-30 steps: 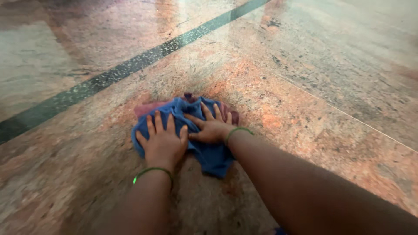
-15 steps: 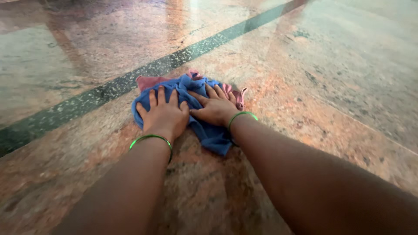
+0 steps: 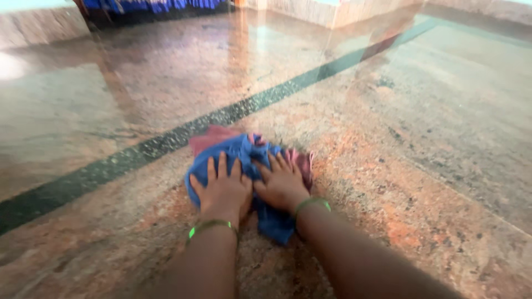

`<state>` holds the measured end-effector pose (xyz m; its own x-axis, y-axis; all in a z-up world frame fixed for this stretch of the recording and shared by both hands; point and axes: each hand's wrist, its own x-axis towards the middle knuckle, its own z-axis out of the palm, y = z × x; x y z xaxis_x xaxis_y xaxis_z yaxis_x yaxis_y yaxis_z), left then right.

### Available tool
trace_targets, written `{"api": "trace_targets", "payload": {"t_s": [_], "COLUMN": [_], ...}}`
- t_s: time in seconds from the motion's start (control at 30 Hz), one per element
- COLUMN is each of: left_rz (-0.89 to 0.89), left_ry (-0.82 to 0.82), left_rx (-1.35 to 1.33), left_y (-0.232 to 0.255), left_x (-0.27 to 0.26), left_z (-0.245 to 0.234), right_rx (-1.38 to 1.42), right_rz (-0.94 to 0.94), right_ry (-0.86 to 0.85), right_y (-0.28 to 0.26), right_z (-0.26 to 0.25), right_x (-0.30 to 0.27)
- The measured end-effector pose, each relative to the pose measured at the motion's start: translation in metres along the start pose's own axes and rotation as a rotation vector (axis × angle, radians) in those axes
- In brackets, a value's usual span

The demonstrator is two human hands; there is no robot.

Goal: The person wipes the floor by hand using a cloth, moving the cloth back and forth across the stone surface in various directions.

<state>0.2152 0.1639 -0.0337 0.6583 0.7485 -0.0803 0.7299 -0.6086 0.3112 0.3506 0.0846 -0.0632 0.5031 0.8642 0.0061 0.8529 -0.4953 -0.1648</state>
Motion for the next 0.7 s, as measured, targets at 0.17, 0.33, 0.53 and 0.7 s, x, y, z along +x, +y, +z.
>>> {"api": "trace_targets", "payload": {"t_s": [0.17,0.33,0.53,0.7], "left_rz": [-0.045,-0.104,-0.12,-0.165], "left_ry": [0.021,0.01,-0.028,-0.206], "left_rx": [-0.002,0.004,0.015,0.028], "left_y": [-0.011,-0.022,-0.032,-0.037], "left_x": [-0.065,-0.137,-0.229,-0.296], "left_z": [0.0,0.004,-0.004,-0.011], "right_rx": [0.051,0.094,0.082,0.105], "right_rz": [0.026,0.009,-0.033,-0.053], "right_ry": [-0.073,-0.099,-0.148,-0.117], "right_y": [-0.029,-0.054,-0.078,-0.098], "right_z": [-0.006,-0.001,0.007,0.011], "right_x": [-0.063,-0.13,-0.211,-0.277]}}
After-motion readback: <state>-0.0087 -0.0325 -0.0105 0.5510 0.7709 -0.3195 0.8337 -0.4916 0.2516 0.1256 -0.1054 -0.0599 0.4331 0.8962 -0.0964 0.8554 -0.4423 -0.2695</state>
